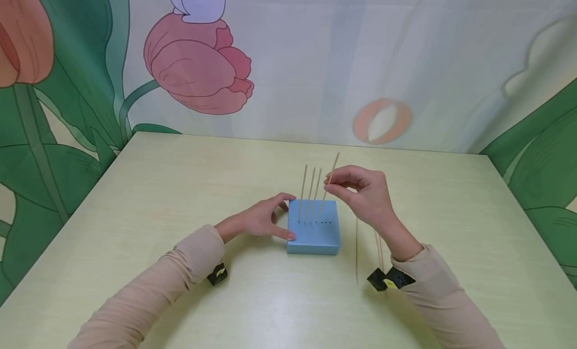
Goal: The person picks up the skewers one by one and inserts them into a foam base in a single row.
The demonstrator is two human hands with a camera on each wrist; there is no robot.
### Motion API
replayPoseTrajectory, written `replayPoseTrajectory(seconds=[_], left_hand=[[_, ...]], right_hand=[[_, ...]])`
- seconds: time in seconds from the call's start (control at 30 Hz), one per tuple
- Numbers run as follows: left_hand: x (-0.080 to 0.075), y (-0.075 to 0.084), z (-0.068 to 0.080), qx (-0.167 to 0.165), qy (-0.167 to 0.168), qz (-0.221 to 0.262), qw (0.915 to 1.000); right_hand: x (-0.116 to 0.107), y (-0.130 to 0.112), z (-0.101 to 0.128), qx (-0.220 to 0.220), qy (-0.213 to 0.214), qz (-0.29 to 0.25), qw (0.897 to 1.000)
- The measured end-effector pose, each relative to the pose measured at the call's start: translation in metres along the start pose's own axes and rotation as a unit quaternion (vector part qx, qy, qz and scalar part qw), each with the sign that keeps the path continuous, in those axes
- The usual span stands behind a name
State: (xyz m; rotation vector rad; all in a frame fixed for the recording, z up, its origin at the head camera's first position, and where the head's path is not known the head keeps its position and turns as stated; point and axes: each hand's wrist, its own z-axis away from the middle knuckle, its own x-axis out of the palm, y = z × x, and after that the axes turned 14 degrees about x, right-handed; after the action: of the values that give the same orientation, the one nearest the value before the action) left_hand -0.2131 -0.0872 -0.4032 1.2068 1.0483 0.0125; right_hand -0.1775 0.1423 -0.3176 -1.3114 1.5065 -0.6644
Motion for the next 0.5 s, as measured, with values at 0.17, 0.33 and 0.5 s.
replayPoseTrajectory(seconds=[0.17, 0.33, 0.5], left_hand=[[0.0, 0.0, 0.0, -0.003, 0.0, 0.002, 1.0], [0.0, 0.001, 0.0, -0.001, -0.001, 0.002, 1.0], [0.0, 0.0, 0.0, 0.0, -0.002, 0.003, 1.0]], right_hand=[[0.0, 0.0, 0.0, 0.0, -0.002, -0.001, 1.0], [0.005, 0.006, 0.001, 0.007, -0.006, 0.017, 1.0], [0.01, 0.017, 0.004, 0.019, -0.017, 0.044, 0.999]])
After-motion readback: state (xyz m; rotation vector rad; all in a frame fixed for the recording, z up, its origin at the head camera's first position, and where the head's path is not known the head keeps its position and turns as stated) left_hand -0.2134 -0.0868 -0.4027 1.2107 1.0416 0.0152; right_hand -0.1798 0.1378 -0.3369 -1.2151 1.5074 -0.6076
